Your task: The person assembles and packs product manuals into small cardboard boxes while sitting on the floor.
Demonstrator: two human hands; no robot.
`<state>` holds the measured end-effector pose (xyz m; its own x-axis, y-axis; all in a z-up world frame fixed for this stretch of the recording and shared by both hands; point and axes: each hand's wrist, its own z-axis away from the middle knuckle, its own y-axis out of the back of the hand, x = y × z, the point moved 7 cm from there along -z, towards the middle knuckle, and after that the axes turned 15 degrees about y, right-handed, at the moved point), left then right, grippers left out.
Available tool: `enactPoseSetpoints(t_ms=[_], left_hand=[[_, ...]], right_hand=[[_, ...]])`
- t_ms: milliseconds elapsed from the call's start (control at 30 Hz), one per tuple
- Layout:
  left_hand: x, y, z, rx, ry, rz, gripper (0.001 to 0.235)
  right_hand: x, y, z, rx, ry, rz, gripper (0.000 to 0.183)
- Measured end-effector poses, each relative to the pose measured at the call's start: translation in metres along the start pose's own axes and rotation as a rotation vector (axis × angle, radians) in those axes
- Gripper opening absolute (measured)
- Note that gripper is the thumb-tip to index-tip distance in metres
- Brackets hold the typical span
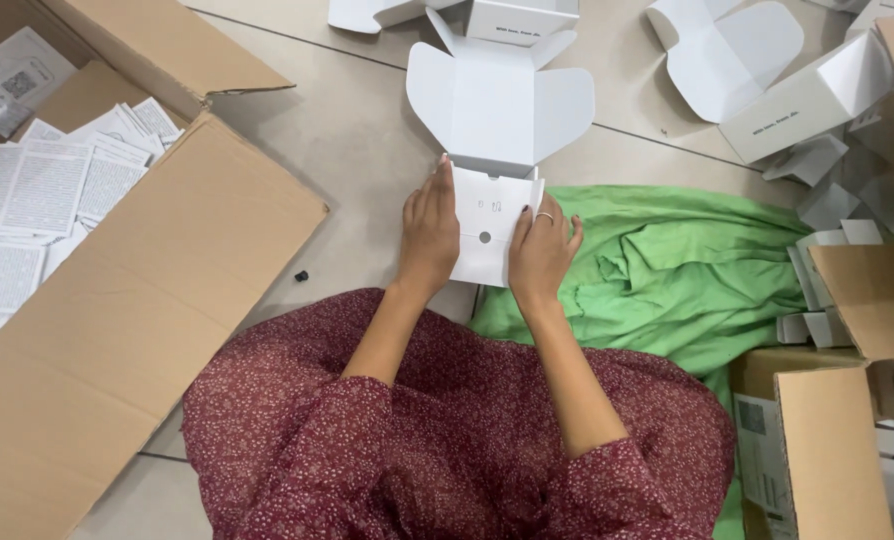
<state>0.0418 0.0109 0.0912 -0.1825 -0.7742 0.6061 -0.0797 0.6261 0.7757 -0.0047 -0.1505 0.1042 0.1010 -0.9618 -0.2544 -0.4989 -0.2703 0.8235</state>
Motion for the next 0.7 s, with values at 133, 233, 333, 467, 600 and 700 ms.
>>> enactPoseSetpoints(t_ms=[133,233,333,467,600,700], left_hand=[[0.004,0.001,0.002,0.027,-0.067,0.139,0.072],[0.001,-0.009,0.002,-0.076,0.022,0.004,0.073],[0.0,-0.005,-0.002,-0.089,0.028,0.088,0.068],[0.002,-0.008,0.005,-0.09,0.002,0.003,0.071],[0.015,-0.006,0.005,-0.002,-0.009,-0.2,0.071],[0.026,-0.006,0.005,0.054,0.008,-0.425,0.074]], right_hand=[[-0.004,0.008,-0.005,-0.014,-0.022,-0.005,0.035],[0.016,-0.017,0.008,-0.093,-0.104,-0.122,0.044],[0.012,-0.019,0.007,-0.113,-0.087,-0.141,0.046],[0.009,-0.015,0.012,-0.07,-0.052,-0.03,0.043],[0.011,-0.021,0.011,-0.093,-0.072,-0.052,0.044],[0.009,-0.02,0.009,-0.159,-0.138,-0.147,0.047]])
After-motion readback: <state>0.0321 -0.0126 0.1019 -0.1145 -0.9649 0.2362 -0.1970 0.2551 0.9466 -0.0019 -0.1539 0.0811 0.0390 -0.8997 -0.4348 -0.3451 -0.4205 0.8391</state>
